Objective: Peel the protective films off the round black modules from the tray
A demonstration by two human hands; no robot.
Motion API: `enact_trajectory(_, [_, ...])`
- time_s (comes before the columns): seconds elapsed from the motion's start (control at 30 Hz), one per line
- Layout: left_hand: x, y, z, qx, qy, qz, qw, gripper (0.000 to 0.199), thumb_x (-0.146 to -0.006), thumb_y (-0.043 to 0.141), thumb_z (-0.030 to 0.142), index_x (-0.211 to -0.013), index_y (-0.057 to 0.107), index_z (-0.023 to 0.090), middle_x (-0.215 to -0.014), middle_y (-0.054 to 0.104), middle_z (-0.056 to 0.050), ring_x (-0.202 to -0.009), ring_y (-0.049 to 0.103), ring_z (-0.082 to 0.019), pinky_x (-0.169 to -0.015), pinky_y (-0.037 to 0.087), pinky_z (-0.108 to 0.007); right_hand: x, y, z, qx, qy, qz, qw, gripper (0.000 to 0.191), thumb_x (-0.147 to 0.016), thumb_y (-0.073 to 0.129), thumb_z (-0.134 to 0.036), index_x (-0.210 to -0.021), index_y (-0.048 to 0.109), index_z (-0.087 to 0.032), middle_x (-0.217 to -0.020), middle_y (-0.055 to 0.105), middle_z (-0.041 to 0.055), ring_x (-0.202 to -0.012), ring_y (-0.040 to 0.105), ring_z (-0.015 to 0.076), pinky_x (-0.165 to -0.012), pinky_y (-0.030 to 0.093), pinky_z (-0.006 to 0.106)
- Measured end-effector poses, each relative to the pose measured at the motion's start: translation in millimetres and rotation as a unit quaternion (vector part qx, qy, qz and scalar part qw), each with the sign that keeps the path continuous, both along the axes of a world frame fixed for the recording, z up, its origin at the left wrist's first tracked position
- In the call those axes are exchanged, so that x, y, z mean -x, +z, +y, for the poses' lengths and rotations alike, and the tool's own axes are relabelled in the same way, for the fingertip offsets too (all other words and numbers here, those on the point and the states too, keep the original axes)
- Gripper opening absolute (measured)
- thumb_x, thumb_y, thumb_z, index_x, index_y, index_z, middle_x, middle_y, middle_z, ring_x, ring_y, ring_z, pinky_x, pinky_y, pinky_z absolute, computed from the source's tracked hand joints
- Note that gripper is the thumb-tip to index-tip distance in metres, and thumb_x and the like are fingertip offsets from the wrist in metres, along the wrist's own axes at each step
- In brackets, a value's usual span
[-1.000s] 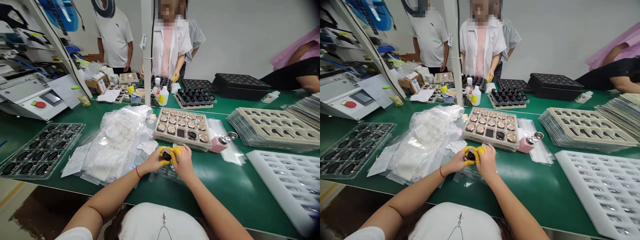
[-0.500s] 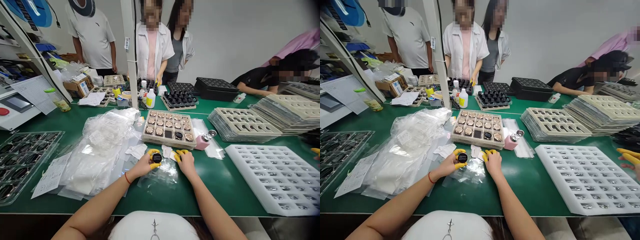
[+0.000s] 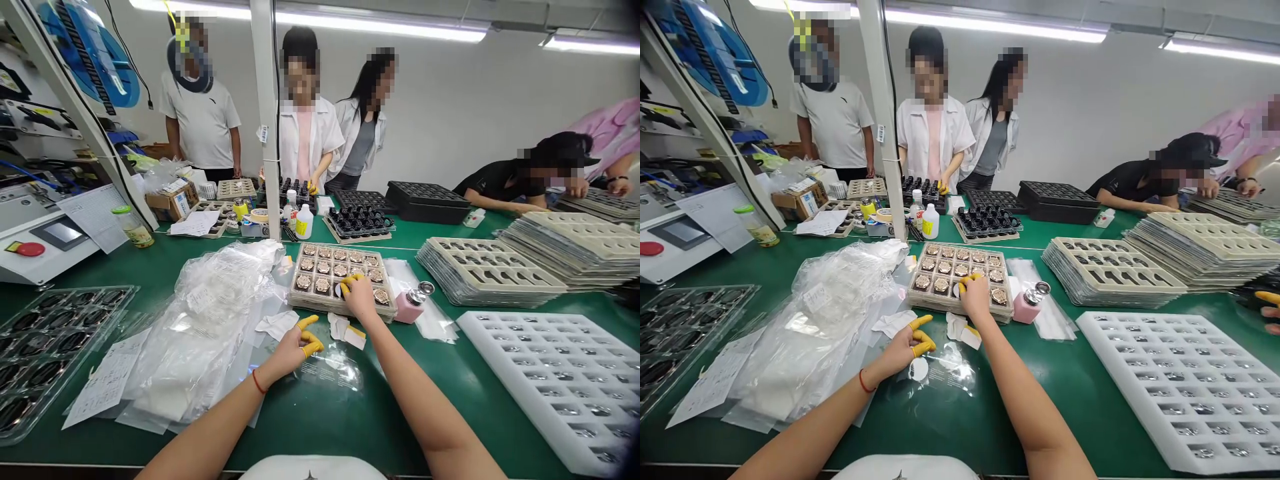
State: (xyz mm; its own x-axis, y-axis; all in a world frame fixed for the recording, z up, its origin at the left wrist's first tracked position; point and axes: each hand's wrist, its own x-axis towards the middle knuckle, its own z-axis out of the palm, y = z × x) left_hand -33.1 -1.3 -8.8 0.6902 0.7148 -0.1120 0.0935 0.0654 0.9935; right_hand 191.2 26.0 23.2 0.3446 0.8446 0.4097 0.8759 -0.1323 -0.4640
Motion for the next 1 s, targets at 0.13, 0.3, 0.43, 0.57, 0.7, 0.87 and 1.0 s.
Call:
enact_trajectory(0.13, [-0.7,3.0,-1.1,-0.006,0.004,0.003,1.0,0.058,-0.076,0.062,0.026,-0.129,0.041,0.013,-0.081,0.068,-0.004,-0.082,0.064,-0.019,-0.083,0.047,-0.037,12.4,-9.0,10.6,-0.009,0.035,-0.1,0.994,0.015,-0.078,0.056,-0.021,-0.083,0.07,-0.018,-0.107,0.059,0.0141,-0.115,0.041,0.0306,-0.095,0.031,0.051])
enact_trajectory(0.3, [-2.4,-9.0,2.0,0.018,0.025,-0.026,0.999,0.052,-0.076,0.06,0.024,-0.124,0.043,0.014,-0.077,0.069,-0.003,-0.08,0.066,-0.019,-0.081,0.047,-0.036,30.5,-12.5,34.2,0.044,0.045,-0.077,0.995,0.013,-0.073,0.062,-0.027,-0.067,0.066,-0.015,-0.1,0.06,0.0182,-0.114,0.041,0.0354,-0.089,0.035,0.049])
enact_trajectory(0.43, [-3.2,-15.5,5.5,0.045,0.046,-0.06,0.996,0.053,-0.074,0.064,0.028,-0.121,0.043,0.013,-0.071,0.067,-0.001,-0.075,0.066,-0.018,-0.079,0.048,-0.036,37.6,-7.8,27.8,0.017,0.05,-0.035,0.998,0.009,-0.072,0.061,-0.024,-0.076,0.063,-0.017,-0.086,0.062,0.0109,-0.093,0.052,0.0296,-0.079,0.04,0.044])
enact_trajectory(0.57, [-1.4,-8.8,5.7,0.09,0.03,-0.104,0.99,0.06,-0.079,0.06,0.038,-0.127,0.034,0.015,-0.073,0.064,-0.001,-0.071,0.065,-0.017,-0.078,0.049,-0.038,56.0,-4.7,-19.5,-0.04,0.167,0.099,0.98,0.006,-0.076,0.052,-0.017,-0.08,0.057,-0.019,-0.076,0.059,0.0033,-0.071,0.053,0.0187,-0.066,0.044,0.033])
enact_trajectory(0.7, [1.6,-1.4,3.0,0.069,-0.039,-0.151,0.985,0.057,-0.074,0.067,0.031,-0.123,0.042,0.02,-0.109,0.058,-0.009,-0.093,0.061,-0.02,-0.084,0.048,-0.037,68.3,-10.9,-63.6,-0.007,0.301,0.171,0.938,0.019,-0.071,0.045,-0.005,-0.075,0.055,-0.021,-0.083,0.059,0.0025,-0.077,0.055,0.0168,-0.07,0.046,0.032])
enact_trajectory(0.87, [1.0,-4.7,-7.0,-0.013,-0.083,-0.072,0.994,0.073,-0.072,0.068,0.021,-0.136,0.032,0.025,-0.113,0.057,-0.007,-0.095,0.056,-0.019,-0.08,0.047,-0.031,62.8,-27.7,-76.7,0.068,0.266,0.262,0.925,0.015,-0.076,0.049,-0.011,-0.085,0.058,-0.02,-0.078,0.058,0.0015,-0.071,0.056,0.0157,-0.065,0.047,0.03])
enact_trajectory(1.0, [-2.7,-7.3,-11.3,-0.048,-0.078,-0.008,0.996,0.072,-0.074,0.064,0.021,-0.137,0.028,0.023,-0.111,0.056,-0.007,-0.085,0.055,-0.016,-0.073,0.047,-0.029,66.1,-27.1,-83.4,0.066,0.249,0.173,0.951,0.007,-0.077,0.056,-0.014,-0.08,0.06,-0.019,-0.082,0.058,0.0028,-0.076,0.052,0.0163,-0.069,0.043,0.03])
